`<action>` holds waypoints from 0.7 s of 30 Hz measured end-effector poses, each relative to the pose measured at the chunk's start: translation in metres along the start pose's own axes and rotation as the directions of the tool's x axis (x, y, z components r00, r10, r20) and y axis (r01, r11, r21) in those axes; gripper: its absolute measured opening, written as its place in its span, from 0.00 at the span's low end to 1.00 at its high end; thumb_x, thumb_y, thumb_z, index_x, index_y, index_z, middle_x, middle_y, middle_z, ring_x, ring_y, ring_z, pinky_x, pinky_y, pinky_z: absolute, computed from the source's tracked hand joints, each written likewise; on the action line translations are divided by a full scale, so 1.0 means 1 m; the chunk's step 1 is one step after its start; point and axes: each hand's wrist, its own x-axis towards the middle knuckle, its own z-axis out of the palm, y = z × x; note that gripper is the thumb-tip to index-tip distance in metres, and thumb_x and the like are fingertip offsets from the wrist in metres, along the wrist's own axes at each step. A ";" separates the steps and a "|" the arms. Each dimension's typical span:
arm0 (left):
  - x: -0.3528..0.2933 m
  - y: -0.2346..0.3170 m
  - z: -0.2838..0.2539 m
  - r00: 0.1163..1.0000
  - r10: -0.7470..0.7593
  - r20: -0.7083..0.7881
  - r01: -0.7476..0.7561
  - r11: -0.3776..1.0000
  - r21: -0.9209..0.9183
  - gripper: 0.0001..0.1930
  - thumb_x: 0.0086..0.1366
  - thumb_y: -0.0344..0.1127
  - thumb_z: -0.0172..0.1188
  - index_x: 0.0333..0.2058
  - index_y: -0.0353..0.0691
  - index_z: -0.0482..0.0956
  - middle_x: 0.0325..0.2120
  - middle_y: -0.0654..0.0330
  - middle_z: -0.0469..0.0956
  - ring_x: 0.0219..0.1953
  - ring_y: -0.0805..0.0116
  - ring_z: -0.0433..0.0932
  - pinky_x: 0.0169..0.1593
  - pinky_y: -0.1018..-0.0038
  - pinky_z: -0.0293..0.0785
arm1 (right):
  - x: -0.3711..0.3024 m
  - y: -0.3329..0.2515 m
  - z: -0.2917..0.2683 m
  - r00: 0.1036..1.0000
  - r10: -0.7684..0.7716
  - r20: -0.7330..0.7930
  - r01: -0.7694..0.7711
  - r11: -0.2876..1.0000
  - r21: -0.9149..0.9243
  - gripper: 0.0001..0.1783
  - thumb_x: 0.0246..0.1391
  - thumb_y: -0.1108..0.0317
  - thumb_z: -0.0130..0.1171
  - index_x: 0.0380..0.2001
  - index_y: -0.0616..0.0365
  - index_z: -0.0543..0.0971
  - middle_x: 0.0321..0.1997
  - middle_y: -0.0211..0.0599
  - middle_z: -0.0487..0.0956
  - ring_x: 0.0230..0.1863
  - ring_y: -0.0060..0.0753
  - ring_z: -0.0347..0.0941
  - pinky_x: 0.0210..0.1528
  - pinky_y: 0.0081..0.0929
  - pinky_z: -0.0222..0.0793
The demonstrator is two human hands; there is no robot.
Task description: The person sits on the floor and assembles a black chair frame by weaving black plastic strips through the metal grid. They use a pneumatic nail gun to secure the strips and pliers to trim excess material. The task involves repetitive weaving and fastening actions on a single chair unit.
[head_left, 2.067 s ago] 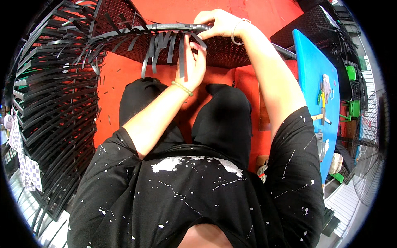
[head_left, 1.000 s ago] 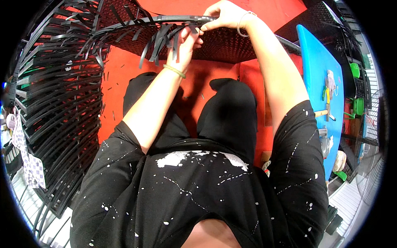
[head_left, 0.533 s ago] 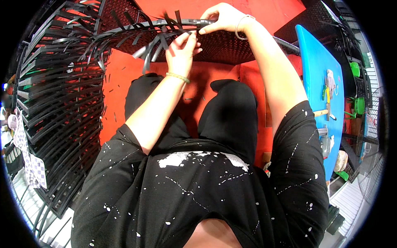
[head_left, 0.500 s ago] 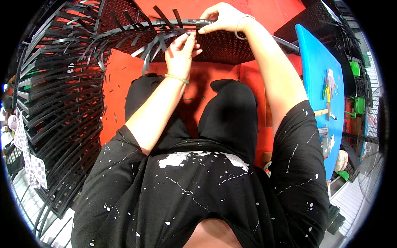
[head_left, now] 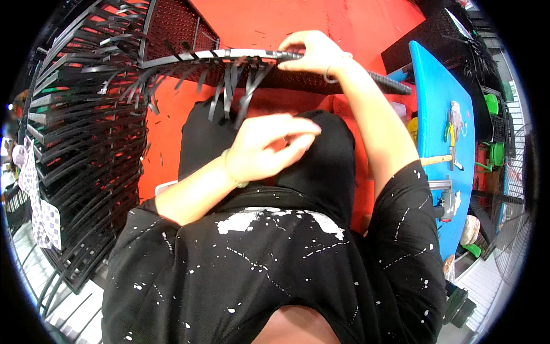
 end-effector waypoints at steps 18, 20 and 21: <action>-0.061 0.038 -0.056 0.983 -0.175 0.062 0.133 0.896 0.423 0.07 0.65 0.26 0.62 0.41 0.31 0.83 0.36 0.52 0.84 0.40 0.59 0.83 0.47 0.71 0.78 | -0.076 -0.033 0.073 0.935 -0.295 -0.198 0.132 0.805 -0.578 0.28 0.48 0.45 0.69 0.49 0.46 0.79 0.39 0.32 0.78 0.40 0.43 0.76 0.49 0.37 0.70; -0.061 0.041 -0.047 0.983 -0.164 0.081 0.111 0.888 0.446 0.08 0.66 0.26 0.62 0.42 0.31 0.83 0.37 0.52 0.83 0.40 0.59 0.83 0.48 0.71 0.78 | -0.069 -0.033 0.072 0.943 -0.266 -0.201 0.093 0.789 -0.608 0.29 0.48 0.45 0.70 0.49 0.47 0.79 0.40 0.33 0.78 0.43 0.43 0.77 0.56 0.39 0.66; -0.061 0.043 -0.042 0.983 -0.158 0.089 0.100 0.883 0.459 0.08 0.66 0.26 0.62 0.42 0.31 0.83 0.38 0.52 0.83 0.41 0.59 0.83 0.48 0.71 0.78 | -0.069 -0.036 0.072 0.945 -0.248 -0.215 0.066 0.785 -0.616 0.29 0.46 0.46 0.71 0.49 0.47 0.79 0.42 0.32 0.78 0.45 0.42 0.76 0.58 0.40 0.64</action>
